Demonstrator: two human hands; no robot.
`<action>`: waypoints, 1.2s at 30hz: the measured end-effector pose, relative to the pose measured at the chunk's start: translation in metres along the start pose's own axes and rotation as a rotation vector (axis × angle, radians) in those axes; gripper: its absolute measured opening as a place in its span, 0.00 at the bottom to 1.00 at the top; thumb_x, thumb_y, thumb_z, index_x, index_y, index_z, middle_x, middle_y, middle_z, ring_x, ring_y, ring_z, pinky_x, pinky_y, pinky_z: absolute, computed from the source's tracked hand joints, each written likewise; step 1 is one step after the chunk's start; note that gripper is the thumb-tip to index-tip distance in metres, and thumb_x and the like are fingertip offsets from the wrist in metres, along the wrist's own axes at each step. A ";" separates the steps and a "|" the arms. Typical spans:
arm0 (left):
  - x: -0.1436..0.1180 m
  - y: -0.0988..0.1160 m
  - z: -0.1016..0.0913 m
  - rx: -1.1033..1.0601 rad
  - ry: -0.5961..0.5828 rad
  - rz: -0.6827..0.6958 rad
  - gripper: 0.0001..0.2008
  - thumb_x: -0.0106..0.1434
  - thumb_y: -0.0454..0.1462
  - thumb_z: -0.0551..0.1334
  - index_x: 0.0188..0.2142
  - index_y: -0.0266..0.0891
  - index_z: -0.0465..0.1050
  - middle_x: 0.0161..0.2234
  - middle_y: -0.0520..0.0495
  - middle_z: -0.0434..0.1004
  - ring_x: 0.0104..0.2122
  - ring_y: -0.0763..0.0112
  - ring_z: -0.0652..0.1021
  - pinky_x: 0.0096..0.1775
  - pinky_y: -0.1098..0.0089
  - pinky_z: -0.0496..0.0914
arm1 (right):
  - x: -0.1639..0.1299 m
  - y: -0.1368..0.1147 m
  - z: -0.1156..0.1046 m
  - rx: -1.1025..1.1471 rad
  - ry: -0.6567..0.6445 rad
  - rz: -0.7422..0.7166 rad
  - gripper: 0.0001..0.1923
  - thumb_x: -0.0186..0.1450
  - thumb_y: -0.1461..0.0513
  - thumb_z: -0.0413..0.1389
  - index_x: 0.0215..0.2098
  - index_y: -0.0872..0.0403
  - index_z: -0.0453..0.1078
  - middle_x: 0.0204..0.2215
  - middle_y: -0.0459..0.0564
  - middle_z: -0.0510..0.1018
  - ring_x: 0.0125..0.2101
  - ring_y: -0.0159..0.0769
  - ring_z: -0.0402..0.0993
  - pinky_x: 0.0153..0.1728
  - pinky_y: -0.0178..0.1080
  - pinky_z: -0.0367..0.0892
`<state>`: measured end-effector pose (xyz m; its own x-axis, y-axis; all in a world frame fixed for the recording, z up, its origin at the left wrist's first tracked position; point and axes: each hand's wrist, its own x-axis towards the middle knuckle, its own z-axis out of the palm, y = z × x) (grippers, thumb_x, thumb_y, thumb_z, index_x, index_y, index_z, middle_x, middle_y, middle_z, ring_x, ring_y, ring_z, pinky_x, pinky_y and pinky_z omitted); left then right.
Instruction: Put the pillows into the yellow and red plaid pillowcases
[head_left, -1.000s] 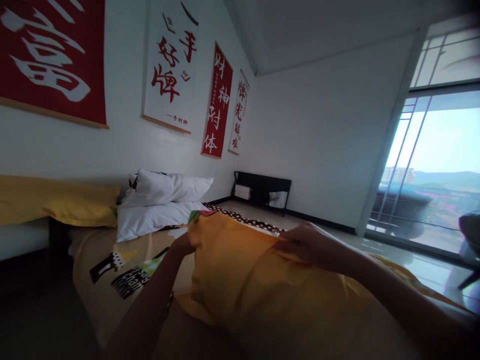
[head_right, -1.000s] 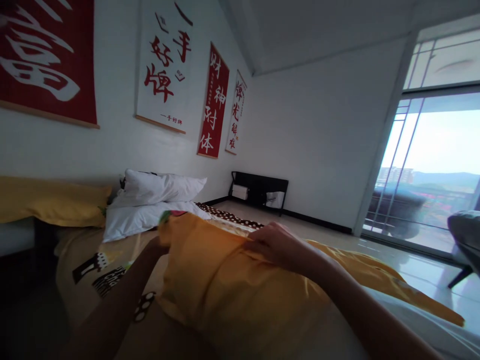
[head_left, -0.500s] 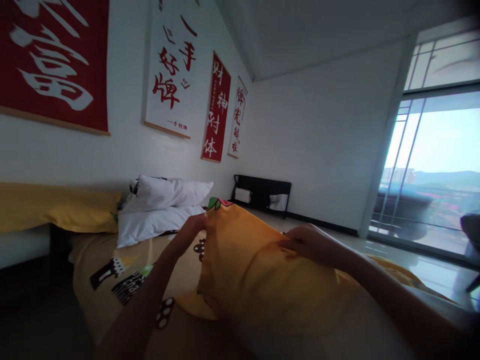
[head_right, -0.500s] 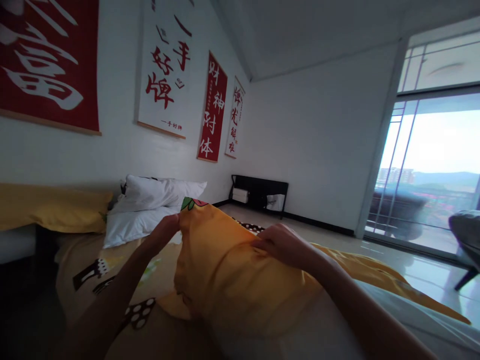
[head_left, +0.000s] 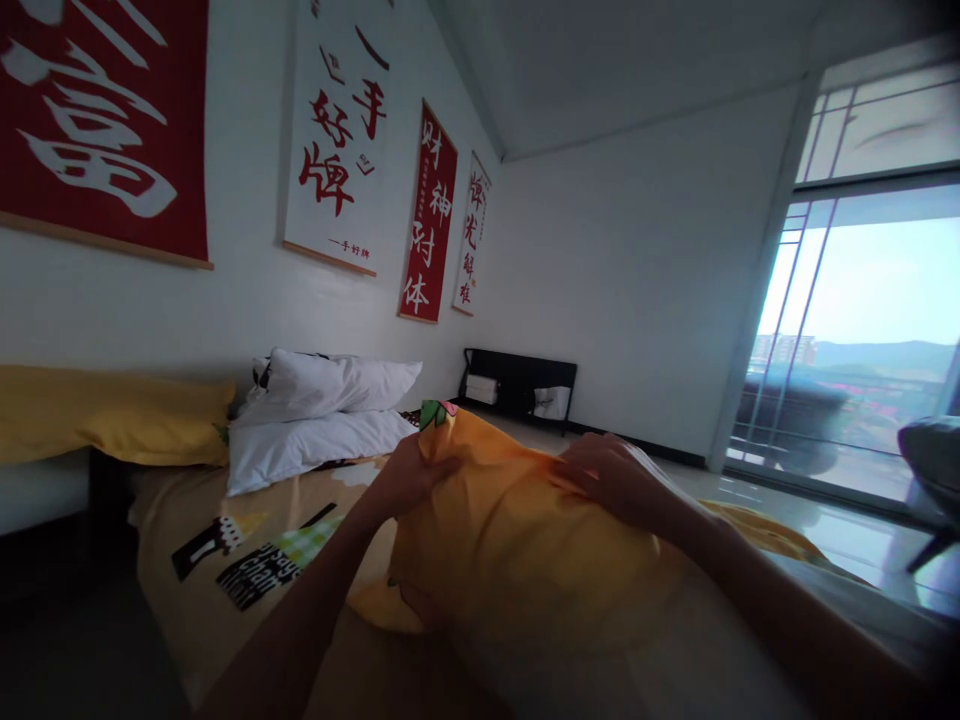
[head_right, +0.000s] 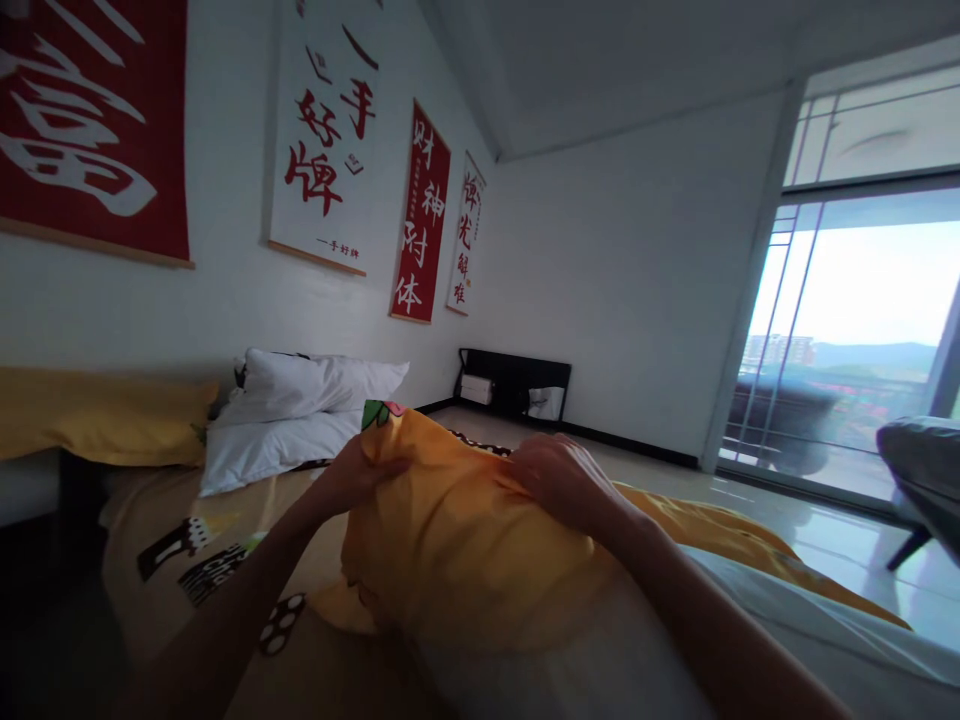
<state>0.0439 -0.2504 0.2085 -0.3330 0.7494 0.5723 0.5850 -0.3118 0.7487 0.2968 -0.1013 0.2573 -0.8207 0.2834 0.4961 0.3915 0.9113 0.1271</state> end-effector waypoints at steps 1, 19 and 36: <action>0.001 -0.002 0.001 -0.021 0.074 -0.008 0.18 0.50 0.48 0.66 0.33 0.34 0.74 0.33 0.43 0.79 0.35 0.61 0.77 0.36 0.68 0.70 | -0.001 0.002 -0.002 0.082 -0.036 0.050 0.23 0.68 0.48 0.45 0.31 0.53 0.74 0.31 0.50 0.77 0.33 0.37 0.70 0.36 0.38 0.60; 0.008 -0.002 -0.013 -0.223 0.254 -0.035 0.33 0.41 0.51 0.72 0.42 0.33 0.73 0.44 0.39 0.79 0.46 0.53 0.78 0.43 0.65 0.75 | -0.015 0.029 -0.021 -0.064 0.384 0.232 0.23 0.68 0.48 0.42 0.26 0.51 0.68 0.26 0.50 0.74 0.28 0.36 0.67 0.33 0.39 0.58; 0.007 0.001 -0.015 -0.122 0.357 0.090 0.13 0.48 0.42 0.67 0.22 0.36 0.66 0.20 0.54 0.67 0.24 0.75 0.68 0.26 0.76 0.60 | -0.016 0.023 -0.018 -0.129 0.078 0.266 0.23 0.69 0.49 0.38 0.28 0.51 0.66 0.22 0.48 0.73 0.23 0.34 0.66 0.27 0.36 0.53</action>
<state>0.0310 -0.2547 0.2180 -0.5335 0.4719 0.7019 0.5384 -0.4506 0.7121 0.3262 -0.0906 0.2679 -0.6499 0.4782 0.5907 0.6416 0.7618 0.0893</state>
